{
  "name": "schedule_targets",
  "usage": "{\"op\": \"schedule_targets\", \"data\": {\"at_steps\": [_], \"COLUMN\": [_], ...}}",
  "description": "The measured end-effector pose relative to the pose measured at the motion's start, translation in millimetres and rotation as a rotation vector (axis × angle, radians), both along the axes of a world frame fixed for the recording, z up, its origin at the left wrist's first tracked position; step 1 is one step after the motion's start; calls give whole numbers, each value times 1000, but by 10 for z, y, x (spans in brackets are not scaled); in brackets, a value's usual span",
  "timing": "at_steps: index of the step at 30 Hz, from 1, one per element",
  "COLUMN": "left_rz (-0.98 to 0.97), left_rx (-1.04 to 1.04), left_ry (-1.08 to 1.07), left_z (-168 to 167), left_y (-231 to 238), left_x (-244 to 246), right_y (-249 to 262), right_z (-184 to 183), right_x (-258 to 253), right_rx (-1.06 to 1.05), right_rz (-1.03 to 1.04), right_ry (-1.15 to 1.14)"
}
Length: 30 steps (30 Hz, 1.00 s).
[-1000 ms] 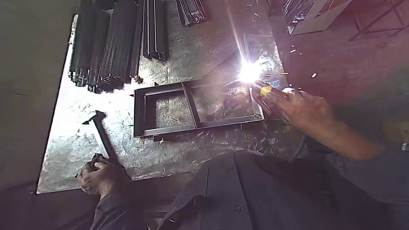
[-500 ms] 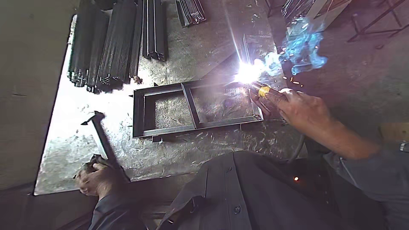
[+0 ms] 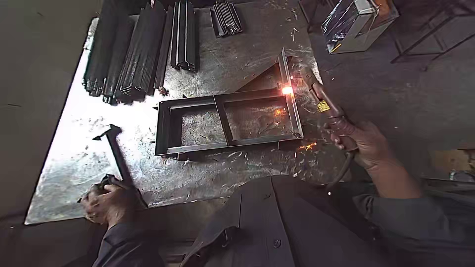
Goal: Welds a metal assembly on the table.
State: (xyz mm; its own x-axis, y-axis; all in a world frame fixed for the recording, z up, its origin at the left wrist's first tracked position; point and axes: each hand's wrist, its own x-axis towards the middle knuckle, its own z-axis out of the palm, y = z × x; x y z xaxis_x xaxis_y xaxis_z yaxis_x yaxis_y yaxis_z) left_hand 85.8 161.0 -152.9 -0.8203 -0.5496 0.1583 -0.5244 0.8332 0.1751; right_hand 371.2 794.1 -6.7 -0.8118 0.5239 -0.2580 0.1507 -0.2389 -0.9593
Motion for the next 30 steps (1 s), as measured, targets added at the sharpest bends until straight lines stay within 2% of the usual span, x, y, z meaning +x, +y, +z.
{"op": "schedule_targets", "data": {"at_steps": [3, 6, 10, 14, 19, 30], "left_rz": [-28, -76, -205, -224, -329, -336], "left_rx": [-99, -49, -70, 68, 129, 211], "left_ry": [113, 67, 105, -15, -11, 7], "left_z": [-352, -181, -276, 189, 235, 111], "left_y": [-299, -168, -366, -69, -156, -283], "left_x": [-210, -230, -432, -312, -384, -461], "right_y": [-194, -407, -702, -951, -1125, -900], "right_z": [-44, -60, -77, -19, 111, -123], "right_x": [150, 274, 401, 350, 74, -543], "right_rx": [-83, -67, -70, -23, 163, 856], "right_rz": [-2, -37, -94, -139, -250, -23], "right_ry": [61, 53, 38, -8, -196, -566]}}
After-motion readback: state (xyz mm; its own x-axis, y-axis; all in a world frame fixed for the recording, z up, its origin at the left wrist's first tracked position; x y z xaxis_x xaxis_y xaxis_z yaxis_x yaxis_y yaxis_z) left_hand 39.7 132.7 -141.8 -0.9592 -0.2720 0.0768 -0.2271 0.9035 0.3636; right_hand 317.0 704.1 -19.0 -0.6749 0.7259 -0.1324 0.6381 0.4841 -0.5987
